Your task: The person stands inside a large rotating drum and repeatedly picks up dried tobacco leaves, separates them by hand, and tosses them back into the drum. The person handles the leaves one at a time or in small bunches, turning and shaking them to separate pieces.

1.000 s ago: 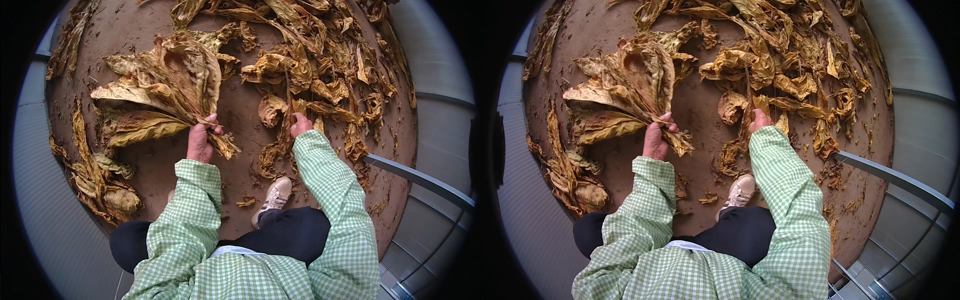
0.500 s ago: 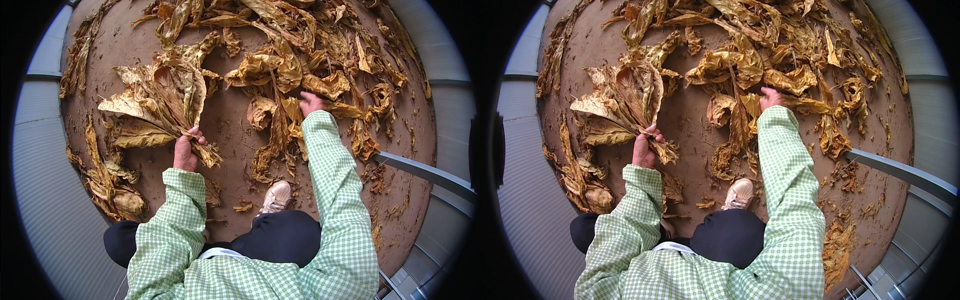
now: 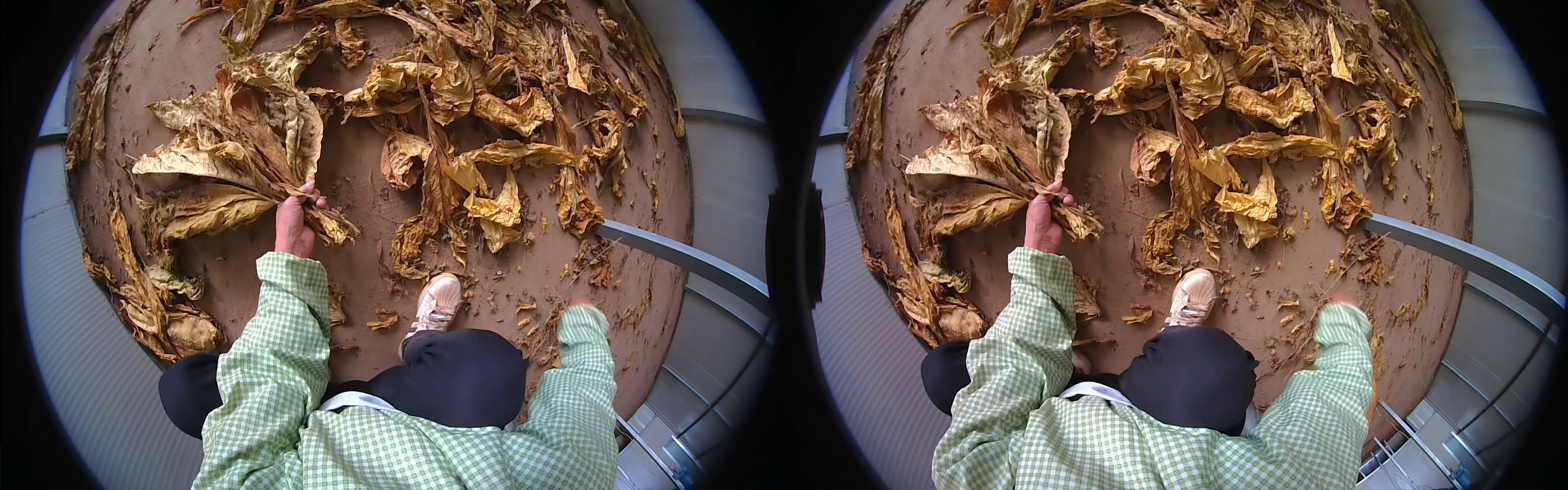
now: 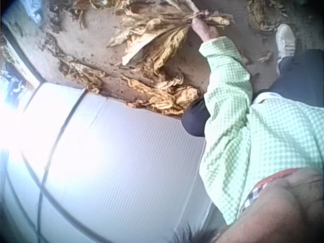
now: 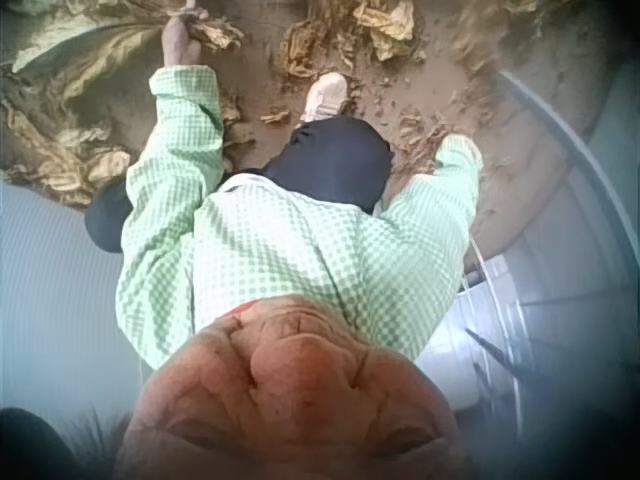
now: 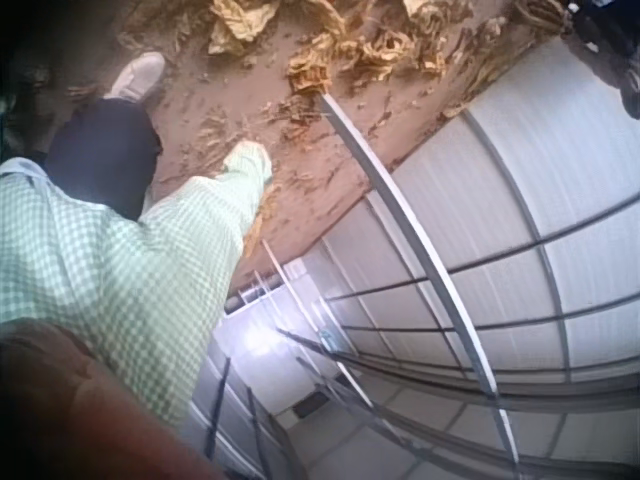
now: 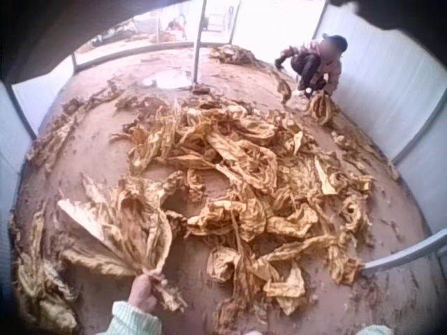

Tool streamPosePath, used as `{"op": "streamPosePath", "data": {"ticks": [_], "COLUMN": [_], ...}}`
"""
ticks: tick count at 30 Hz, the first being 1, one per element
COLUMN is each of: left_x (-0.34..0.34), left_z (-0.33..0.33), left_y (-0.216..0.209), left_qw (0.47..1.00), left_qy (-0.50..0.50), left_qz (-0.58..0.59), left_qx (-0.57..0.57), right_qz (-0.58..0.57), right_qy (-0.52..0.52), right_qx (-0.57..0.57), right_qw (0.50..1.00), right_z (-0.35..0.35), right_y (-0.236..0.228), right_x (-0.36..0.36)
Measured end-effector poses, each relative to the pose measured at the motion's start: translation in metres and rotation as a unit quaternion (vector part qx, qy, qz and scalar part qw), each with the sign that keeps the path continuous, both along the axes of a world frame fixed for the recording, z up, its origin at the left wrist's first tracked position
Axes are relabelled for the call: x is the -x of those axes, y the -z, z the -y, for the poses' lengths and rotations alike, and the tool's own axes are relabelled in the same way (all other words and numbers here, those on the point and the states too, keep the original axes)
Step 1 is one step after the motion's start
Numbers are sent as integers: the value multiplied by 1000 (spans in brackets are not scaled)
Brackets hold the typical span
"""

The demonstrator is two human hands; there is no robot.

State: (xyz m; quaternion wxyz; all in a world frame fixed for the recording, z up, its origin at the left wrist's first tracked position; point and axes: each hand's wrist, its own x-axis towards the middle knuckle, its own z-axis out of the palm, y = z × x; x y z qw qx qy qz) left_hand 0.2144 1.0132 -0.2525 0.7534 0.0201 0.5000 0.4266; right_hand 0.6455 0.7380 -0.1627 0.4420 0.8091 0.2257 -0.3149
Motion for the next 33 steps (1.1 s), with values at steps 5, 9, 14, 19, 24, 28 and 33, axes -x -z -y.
{"op": "streamPosePath", "data": {"ticks": [5, 9, 14, 19, 24, 28, 33], "left_x": [5, 1, 6, 4, -19, -30, -25], "left_z": [-7, -9, -12, -21, -11, 5, 10], "left_y": [-14, -56, -75, -85, -81, -73, -60], "left_qw": [999, 998, 994, 985, 970, 953, 958], "left_qy": [6, 32, 37, 90, 131, 211, 224], "left_qz": [25, 25, 10, -15, -108, -144, -93], "left_qx": [-23, -52, -98, -145, -175, -161, -155], "right_qz": [-194, -156, -217, -308, -315, -245, -204], "right_qy": [-146, -173, -16, -218, -592, -651, -491], "right_qx": [-460, -470, -575, -452, -395, -488, -750], "right_qw": [854, 852, 789, 808, 628, 528, 394], "right_z": [-176, -279, -288, -270, -266, -307, -298], "right_y": [30, 60, 65, -23, -18, -14, -9], "right_x": [87, 148, 162, 168, 169, 197, 215]}}
